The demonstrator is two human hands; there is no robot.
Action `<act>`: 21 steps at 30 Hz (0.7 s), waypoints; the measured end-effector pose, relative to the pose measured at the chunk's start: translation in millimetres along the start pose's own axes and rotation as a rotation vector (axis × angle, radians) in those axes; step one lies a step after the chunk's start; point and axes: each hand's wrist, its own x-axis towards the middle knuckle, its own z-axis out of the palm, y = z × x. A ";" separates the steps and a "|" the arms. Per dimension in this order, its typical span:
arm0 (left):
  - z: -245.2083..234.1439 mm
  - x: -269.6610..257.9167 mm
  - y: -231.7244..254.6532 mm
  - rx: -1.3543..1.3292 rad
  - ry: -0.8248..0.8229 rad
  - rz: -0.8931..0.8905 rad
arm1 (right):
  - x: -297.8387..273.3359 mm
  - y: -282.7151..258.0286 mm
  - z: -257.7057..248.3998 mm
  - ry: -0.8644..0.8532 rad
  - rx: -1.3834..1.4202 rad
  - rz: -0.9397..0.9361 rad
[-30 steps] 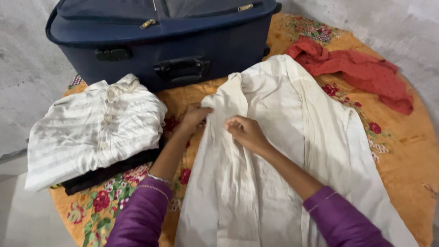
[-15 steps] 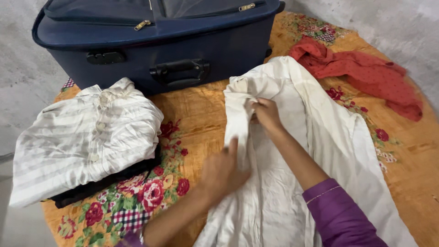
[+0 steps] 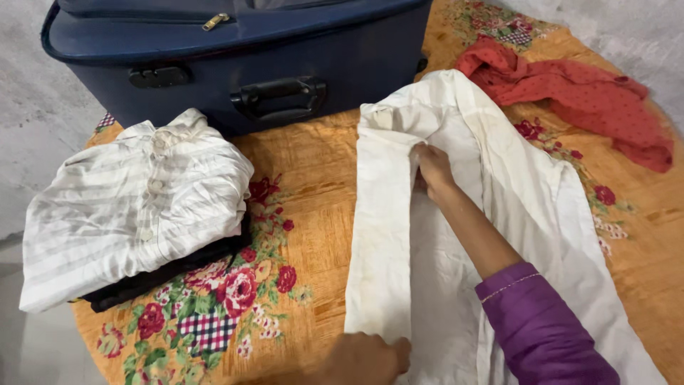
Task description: The person folds a striped shirt and a white shirt on a floral bedsheet next to a blue suitcase. They button the shirts, align the sleeves, and fold them into compact rectangles, placing the finished items on the bed.
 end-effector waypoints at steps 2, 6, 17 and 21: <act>3.9 4.8 10.7 -0.088 0.039 0.052 | -20.9 -7.1 -0.4 -0.090 -0.070 0.037; 7.2 19.6 42.6 -0.288 0.169 0.162 | -47.9 -9.2 2.8 -0.256 -0.357 -0.598; 34.3 37.1 68.8 -0.389 0.342 0.287 | -8.0 1.1 -31.8 0.005 -0.514 -0.891; 40.0 45.0 68.7 -0.431 0.311 0.315 | -12.1 0.9 -33.7 0.064 -0.391 -0.547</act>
